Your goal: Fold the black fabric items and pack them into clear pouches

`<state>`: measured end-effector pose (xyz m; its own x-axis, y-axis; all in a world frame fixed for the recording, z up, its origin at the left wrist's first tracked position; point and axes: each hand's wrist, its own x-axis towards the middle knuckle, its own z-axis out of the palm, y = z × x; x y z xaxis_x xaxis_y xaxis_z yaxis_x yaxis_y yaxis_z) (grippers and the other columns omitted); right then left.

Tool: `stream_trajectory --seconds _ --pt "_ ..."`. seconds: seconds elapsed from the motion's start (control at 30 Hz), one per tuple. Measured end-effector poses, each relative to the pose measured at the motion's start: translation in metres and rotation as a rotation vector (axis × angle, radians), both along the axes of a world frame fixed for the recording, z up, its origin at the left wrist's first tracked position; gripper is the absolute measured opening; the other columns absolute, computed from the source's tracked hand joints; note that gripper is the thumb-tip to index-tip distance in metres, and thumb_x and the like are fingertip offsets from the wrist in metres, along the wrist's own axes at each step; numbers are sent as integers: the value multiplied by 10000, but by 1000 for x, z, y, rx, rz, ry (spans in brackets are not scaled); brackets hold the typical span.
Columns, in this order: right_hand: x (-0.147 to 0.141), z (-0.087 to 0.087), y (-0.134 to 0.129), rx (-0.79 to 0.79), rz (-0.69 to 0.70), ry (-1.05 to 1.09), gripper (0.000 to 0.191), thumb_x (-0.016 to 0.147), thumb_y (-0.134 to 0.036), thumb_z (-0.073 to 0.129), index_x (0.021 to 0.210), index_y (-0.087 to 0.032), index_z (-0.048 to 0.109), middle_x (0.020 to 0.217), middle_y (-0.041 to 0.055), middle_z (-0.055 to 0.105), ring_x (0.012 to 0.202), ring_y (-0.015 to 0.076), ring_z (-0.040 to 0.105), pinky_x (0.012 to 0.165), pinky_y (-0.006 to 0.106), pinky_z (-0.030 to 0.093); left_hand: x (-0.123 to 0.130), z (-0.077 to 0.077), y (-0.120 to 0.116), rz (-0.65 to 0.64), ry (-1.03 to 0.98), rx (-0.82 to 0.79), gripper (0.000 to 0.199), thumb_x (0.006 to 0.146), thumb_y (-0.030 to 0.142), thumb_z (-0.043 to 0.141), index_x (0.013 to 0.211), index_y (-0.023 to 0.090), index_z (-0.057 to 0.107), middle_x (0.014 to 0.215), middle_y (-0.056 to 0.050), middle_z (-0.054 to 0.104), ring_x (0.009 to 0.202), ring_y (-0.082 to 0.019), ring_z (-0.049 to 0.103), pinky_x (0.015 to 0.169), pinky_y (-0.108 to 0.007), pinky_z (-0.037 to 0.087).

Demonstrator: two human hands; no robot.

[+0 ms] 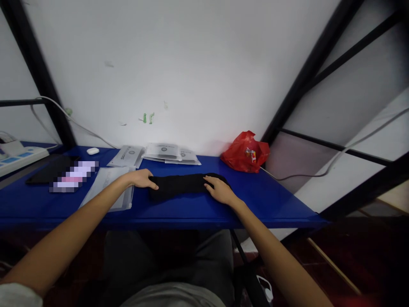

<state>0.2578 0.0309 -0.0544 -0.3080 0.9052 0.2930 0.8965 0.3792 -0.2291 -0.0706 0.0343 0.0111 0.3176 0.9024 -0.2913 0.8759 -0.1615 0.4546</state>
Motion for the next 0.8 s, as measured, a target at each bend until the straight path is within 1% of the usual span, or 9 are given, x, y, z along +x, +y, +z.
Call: stream_trajectory --seconds 0.07,0.13,0.27,0.37,0.47,0.57,0.67,0.73,0.8 --pt "2 0 0 -11 6 0 400 888 -267 454 1240 -115 567 1316 147 545 1246 248 489 1064 426 368 0 -1 -4 -3 -91 -12 272 661 435 607 752 178 606 876 -86 708 816 -227 652 668 -289 498" --pt "1 2 -2 -20 20 6 403 882 -263 456 1233 -102 571 1313 154 546 1245 252 488 1066 423 365 -2 -2 -5 38 -195 9 247 685 393 574 792 171 586 889 -92 696 794 -207 650 637 -271 503" --pt "-3 10 -10 27 69 108 383 873 -274 468 1226 -173 576 1258 111 600 1172 233 551 1027 420 407 -17 1 -2 143 -298 102 274 711 341 516 886 142 584 902 -99 686 792 -201 646 625 -267 503" --pt "-3 16 -14 138 1 237 384 879 -310 458 1228 -194 567 1236 94 614 1144 230 566 1013 424 416 -33 17 2 278 -225 238 306 706 331 536 930 136 609 896 -94 687 807 -218 644 661 -283 495" --pt "1 15 -12 131 -71 291 378 871 -319 468 1195 -164 586 1218 113 623 1134 242 572 1004 424 420 -40 36 2 382 -64 337 320 693 343 569 938 146 634 883 -88 689 804 -240 645 661 -292 486" --pt "5 6 -10 54 -73 284 372 871 -314 470 1182 -150 590 1216 126 623 1134 243 574 1005 419 418 -36 47 3 380 46 356 320 684 334 586 929 137 650 882 -99 691 823 -260 645 666 -299 483" --pt "6 -3 -9 29 -43 250 361 879 -316 461 1178 -163 593 1204 125 630 1126 240 580 1004 422 416 -26 49 6 336 86 358 290 690 323 596 891 123 658 899 -120 691 862 -271 640 701 -314 481" --pt "6 -6 -9 33 -27 229 351 882 -317 459 1170 -174 601 1189 119 638 1117 241 584 994 423 423 -17 47 10 341 52 342 278 697 328 603 875 121 658 898 -124 691 863 -264 642 702 -314 483" --pt "7 -8 -9 37 -18 222 344 884 -317 457 1160 -179 609 1179 115 644 1114 240 586 991 423 426 -8 45 12 349 -88 275 328 717 370 601 926 123 648 895 -119 694 841 -244 648 678 -305 492"
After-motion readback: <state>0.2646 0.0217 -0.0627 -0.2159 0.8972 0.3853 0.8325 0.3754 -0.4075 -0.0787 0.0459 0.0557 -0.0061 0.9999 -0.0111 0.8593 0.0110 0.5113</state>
